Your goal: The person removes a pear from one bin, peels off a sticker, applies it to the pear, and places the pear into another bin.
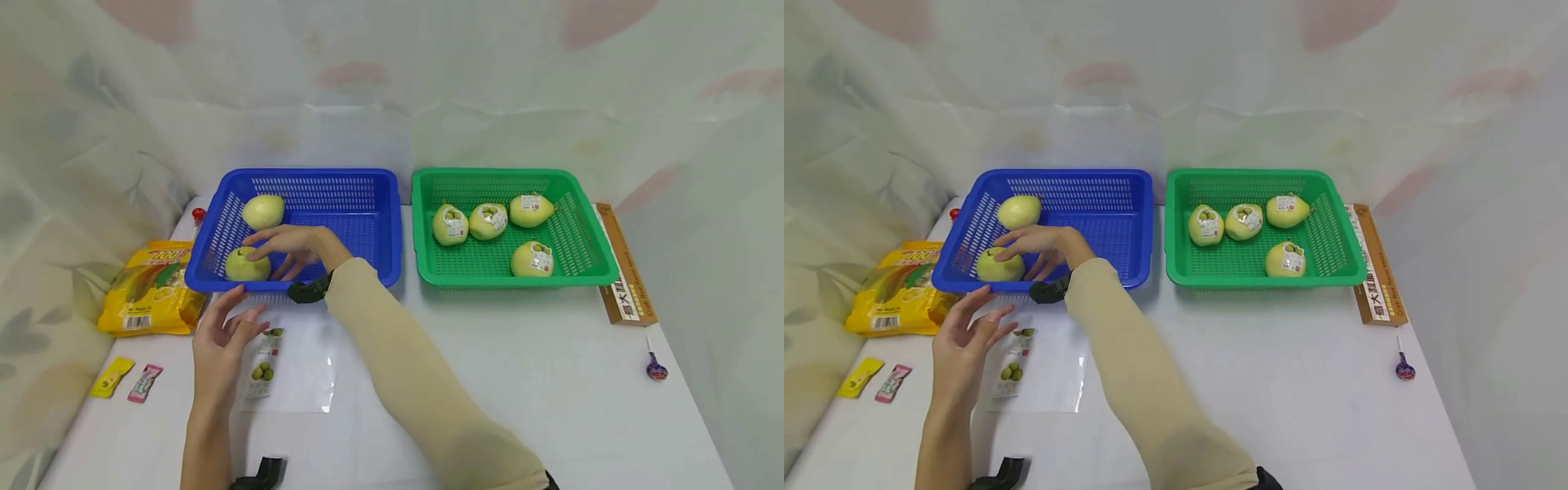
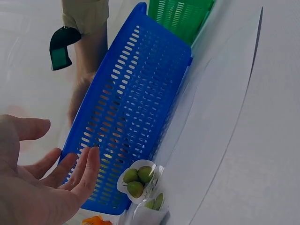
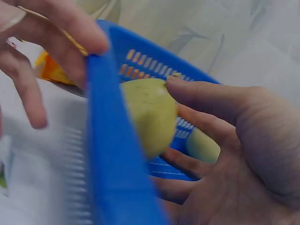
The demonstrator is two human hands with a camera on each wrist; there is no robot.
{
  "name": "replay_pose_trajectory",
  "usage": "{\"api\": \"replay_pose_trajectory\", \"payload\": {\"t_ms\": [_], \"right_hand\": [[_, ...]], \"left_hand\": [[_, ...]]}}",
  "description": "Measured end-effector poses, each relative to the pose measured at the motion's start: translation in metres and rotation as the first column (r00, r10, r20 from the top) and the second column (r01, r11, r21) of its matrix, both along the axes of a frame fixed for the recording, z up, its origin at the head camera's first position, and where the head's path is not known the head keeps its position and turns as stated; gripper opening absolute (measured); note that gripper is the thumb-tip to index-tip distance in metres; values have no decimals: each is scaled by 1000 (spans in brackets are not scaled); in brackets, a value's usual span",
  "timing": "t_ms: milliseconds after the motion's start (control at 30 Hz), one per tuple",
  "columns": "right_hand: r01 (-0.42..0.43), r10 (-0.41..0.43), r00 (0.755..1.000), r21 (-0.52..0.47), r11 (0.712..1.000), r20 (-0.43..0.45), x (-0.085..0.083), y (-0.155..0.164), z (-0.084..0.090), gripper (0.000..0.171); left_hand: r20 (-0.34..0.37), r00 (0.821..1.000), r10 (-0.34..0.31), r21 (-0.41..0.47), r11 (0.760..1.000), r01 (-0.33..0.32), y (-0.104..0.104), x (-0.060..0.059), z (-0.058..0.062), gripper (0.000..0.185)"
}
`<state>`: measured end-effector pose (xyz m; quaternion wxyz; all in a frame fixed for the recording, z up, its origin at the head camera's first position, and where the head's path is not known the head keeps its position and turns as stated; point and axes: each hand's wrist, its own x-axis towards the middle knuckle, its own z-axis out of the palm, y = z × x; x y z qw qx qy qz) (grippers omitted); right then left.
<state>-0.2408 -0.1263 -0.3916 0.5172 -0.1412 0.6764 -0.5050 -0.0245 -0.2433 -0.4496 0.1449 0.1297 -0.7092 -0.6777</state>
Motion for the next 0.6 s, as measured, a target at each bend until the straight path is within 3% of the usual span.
{"api": "replay_pose_trajectory", "payload": {"t_ms": [233, 400, 600], "right_hand": [[24, -24, 1000, -16, 1000, 17, 8, -17, -23, 65], [29, -31, 999, -33, 999, -45, 21, -19, -14, 64], [46, -41, 986, 28, 999, -161, 28, -18, -4, 58]], "left_hand": [[3, 1000, -2, -4, 1000, 2, -1, 3, 0, 50], [2, 1000, -1, -19, 1000, 1, -1, 3, -1, 50], [2, 1000, -19, -15, 1000, 19, -2, 2, 0, 51]]}}
